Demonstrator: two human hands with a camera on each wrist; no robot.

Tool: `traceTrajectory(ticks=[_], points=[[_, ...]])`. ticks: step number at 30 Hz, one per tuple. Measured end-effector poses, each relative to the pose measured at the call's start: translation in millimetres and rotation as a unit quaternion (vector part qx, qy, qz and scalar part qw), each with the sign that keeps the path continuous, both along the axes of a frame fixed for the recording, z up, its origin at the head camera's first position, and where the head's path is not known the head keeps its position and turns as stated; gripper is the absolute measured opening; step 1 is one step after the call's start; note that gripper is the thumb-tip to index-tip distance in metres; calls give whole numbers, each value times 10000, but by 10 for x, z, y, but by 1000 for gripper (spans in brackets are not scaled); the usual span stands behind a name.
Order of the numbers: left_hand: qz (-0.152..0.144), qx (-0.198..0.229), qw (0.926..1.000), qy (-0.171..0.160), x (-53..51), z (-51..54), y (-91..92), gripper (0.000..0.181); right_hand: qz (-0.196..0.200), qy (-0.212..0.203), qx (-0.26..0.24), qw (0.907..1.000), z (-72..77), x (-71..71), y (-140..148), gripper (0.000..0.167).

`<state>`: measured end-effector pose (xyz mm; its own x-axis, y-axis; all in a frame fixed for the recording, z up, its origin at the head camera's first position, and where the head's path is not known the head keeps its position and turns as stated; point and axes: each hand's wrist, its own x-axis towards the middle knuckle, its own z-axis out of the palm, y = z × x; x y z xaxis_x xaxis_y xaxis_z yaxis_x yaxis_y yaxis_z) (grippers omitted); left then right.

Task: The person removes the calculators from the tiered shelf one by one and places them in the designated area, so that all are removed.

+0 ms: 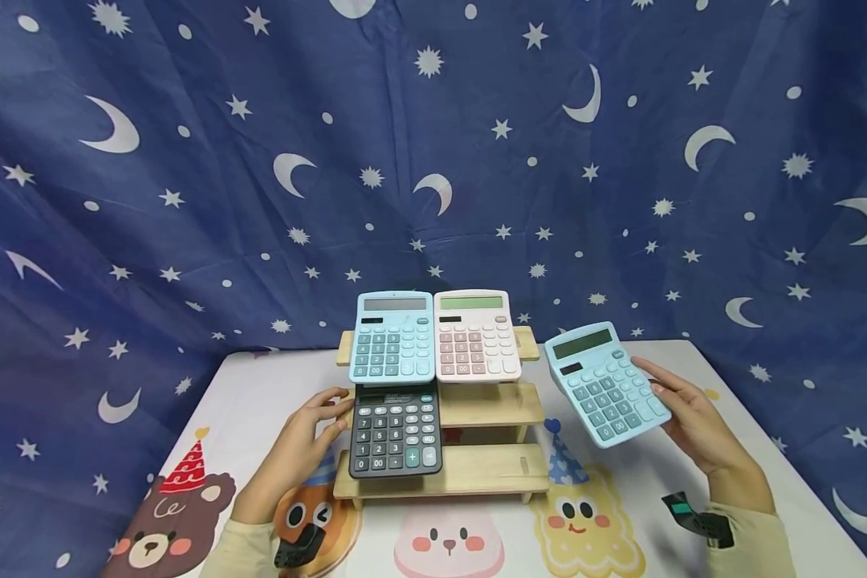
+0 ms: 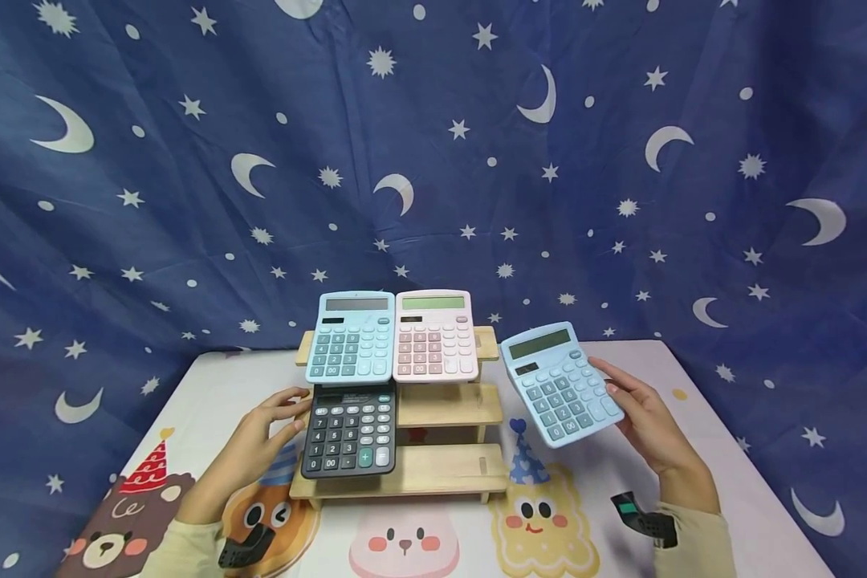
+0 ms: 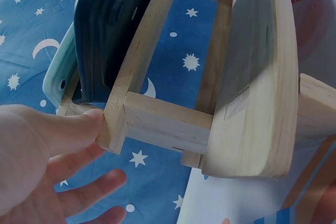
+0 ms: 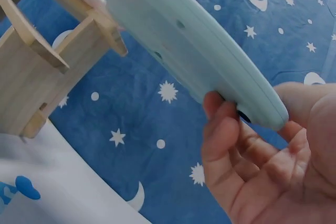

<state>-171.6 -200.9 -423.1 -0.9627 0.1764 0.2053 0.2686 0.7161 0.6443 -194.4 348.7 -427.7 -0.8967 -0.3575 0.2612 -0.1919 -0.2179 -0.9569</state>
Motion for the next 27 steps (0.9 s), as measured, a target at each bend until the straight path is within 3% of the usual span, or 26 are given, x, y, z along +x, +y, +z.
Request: traceTrajectory(ticks=[5, 12, 27], points=[[32, -9, 10000, -19, 6, -19, -10, 36, -675, -141, -6, 9976, -26, -18, -29, 47], [28, 35, 10000, 7, 8, -32, -3, 36, -1531, -456, 308, 9867, -110, -65, -26, 57], [-56, -22, 9998, 212, -14, -40, -4, 35, -1822, -944, 684, 9763, -436, -196, 33, 59]])
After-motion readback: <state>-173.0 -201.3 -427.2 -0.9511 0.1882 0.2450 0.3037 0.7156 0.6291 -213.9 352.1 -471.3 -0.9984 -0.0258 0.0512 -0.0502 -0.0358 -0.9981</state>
